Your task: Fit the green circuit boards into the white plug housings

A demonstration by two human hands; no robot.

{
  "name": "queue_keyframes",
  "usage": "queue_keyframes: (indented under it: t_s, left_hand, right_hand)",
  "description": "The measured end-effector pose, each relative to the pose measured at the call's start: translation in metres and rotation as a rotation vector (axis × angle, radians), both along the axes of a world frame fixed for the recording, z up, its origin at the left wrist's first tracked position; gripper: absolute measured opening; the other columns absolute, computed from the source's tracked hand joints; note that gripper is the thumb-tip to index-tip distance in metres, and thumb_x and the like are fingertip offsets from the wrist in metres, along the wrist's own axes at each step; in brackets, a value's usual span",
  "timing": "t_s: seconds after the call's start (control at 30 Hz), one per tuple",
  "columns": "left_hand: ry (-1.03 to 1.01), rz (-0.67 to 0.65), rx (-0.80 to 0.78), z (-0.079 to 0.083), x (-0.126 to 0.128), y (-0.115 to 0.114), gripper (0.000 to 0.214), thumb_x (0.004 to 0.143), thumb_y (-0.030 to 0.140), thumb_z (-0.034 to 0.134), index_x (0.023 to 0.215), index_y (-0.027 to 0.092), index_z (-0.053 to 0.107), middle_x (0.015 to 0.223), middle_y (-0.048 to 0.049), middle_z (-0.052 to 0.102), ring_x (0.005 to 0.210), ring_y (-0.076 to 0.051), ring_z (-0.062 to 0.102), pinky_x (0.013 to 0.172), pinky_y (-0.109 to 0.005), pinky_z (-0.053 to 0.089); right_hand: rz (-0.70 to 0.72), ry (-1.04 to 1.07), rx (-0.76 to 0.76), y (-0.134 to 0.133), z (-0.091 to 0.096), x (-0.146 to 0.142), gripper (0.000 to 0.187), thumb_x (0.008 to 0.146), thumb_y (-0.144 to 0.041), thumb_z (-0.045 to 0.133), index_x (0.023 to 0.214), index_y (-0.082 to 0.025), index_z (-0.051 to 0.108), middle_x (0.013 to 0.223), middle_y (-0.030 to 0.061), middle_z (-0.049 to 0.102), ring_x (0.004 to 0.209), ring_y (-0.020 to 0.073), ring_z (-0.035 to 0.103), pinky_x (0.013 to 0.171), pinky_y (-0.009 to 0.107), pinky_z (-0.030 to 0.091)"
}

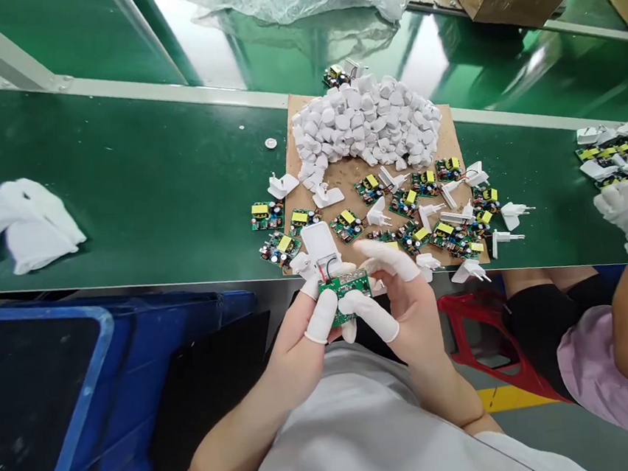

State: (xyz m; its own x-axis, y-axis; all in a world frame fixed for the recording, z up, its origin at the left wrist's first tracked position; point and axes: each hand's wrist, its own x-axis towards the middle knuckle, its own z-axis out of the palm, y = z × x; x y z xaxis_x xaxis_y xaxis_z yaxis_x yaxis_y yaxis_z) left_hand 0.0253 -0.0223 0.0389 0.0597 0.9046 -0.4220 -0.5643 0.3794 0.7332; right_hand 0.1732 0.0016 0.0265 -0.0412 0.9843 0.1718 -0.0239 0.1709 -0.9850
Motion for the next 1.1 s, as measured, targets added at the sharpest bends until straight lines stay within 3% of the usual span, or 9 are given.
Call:
queue_keyframes:
  t_s: [0.1, 0.23, 0.3, 0.4, 0.57, 0.7, 0.8, 0.93, 1.1]
  left_hand:
    - [0.046, -0.024, 0.078, 0.001, 0.002, -0.003, 0.050, 0.089, 0.054, 0.089, 0.129, 0.024, 0.081, 0.090, -0.0047, 0.075, 0.068, -0.015, 0.059, 0.061, -0.023, 0.053]
    - [0.108, -0.064, 0.133, 0.002, 0.005, -0.001, 0.045, 0.086, 0.039, 0.095, 0.126, 0.024, 0.080, 0.083, -0.0009, 0.071, 0.065, -0.013, 0.058, 0.061, -0.022, 0.052]
    - [0.103, -0.078, 0.110, 0.003, 0.006, 0.000, 0.047, 0.083, 0.035, 0.097, 0.125, 0.024, 0.078, 0.078, 0.0014, 0.068, 0.062, -0.012, 0.056, 0.059, -0.021, 0.051]
    - [0.028, -0.095, 0.061, 0.005, 0.008, 0.002, 0.058, 0.083, 0.039, 0.097, 0.133, 0.026, 0.071, 0.080, 0.0021, 0.071, 0.057, -0.010, 0.054, 0.054, -0.020, 0.049]
    - [-0.018, 0.014, 0.024, 0.001, 0.012, 0.000, 0.057, 0.085, 0.044, 0.095, 0.133, 0.027, 0.072, 0.074, 0.0035, 0.068, 0.051, -0.008, 0.044, 0.046, -0.018, 0.040]
    - [-0.050, 0.029, 0.046, -0.007, 0.010, -0.003, 0.056, 0.086, 0.042, 0.094, 0.135, 0.024, 0.076, 0.077, -0.0005, 0.071, 0.056, -0.011, 0.052, 0.050, -0.020, 0.046]
    - [-0.034, 0.017, 0.076, -0.009, 0.008, 0.000, 0.053, 0.084, 0.049, 0.094, 0.126, 0.020, 0.080, 0.080, -0.0035, 0.074, 0.055, -0.012, 0.056, 0.050, -0.023, 0.048]
    - [0.082, 0.085, 0.079, -0.005, 0.011, 0.005, 0.043, 0.083, 0.049, 0.095, 0.112, 0.021, 0.082, 0.067, 0.0019, 0.067, 0.048, -0.009, 0.048, 0.043, -0.020, 0.040]
    - [0.045, 0.045, 0.069, -0.009, 0.016, 0.007, 0.049, 0.082, 0.060, 0.093, 0.110, 0.022, 0.082, 0.065, 0.0017, 0.065, 0.047, -0.011, 0.047, 0.042, -0.022, 0.040]
  right_hand:
    - [0.123, 0.101, -0.129, -0.002, 0.000, -0.001, 0.037, 0.092, -0.023, 0.087, 0.126, -0.036, 0.078, 0.116, 0.0018, 0.083, 0.097, 0.0210, 0.080, 0.084, 0.032, 0.067]
    - [0.082, 0.110, -0.137, -0.002, -0.003, -0.001, 0.025, 0.091, -0.025, 0.088, 0.114, -0.030, 0.080, 0.115, 0.0046, 0.084, 0.103, 0.0244, 0.081, 0.091, 0.036, 0.068]
    - [0.051, 0.074, -0.129, -0.002, -0.006, 0.000, 0.023, 0.090, -0.031, 0.090, 0.111, -0.028, 0.081, 0.110, 0.0057, 0.084, 0.096, 0.0240, 0.080, 0.084, 0.035, 0.067]
    - [0.072, 0.041, -0.143, -0.003, -0.010, 0.003, 0.022, 0.096, -0.042, 0.084, 0.112, -0.028, 0.082, 0.102, 0.0053, 0.083, 0.082, 0.0222, 0.075, 0.073, 0.034, 0.063]
    - [0.135, -0.028, -0.083, -0.006, -0.011, 0.008, 0.032, 0.099, -0.042, 0.080, 0.130, -0.032, 0.078, 0.121, 0.0068, 0.081, 0.101, 0.0273, 0.076, 0.093, 0.043, 0.063]
    - [0.136, -0.082, -0.099, -0.005, -0.010, 0.010, 0.026, 0.100, -0.034, 0.078, 0.125, -0.032, 0.080, 0.113, 0.0065, 0.082, 0.097, 0.0265, 0.075, 0.090, 0.042, 0.063]
    - [0.163, -0.132, -0.039, -0.003, -0.009, 0.012, 0.025, 0.103, -0.035, 0.074, 0.127, -0.034, 0.079, 0.112, 0.0054, 0.081, 0.095, 0.0262, 0.074, 0.086, 0.042, 0.062]
    - [0.178, -0.185, 0.038, -0.003, -0.008, 0.011, 0.038, 0.099, -0.039, 0.079, 0.137, -0.037, 0.075, 0.110, 0.0046, 0.080, 0.090, 0.0266, 0.071, 0.081, 0.043, 0.059]
    - [0.066, -0.154, -0.030, -0.003, -0.009, 0.005, 0.015, 0.097, -0.032, 0.081, 0.111, -0.032, 0.080, 0.101, 0.0045, 0.081, 0.090, 0.0259, 0.073, 0.084, 0.042, 0.060]
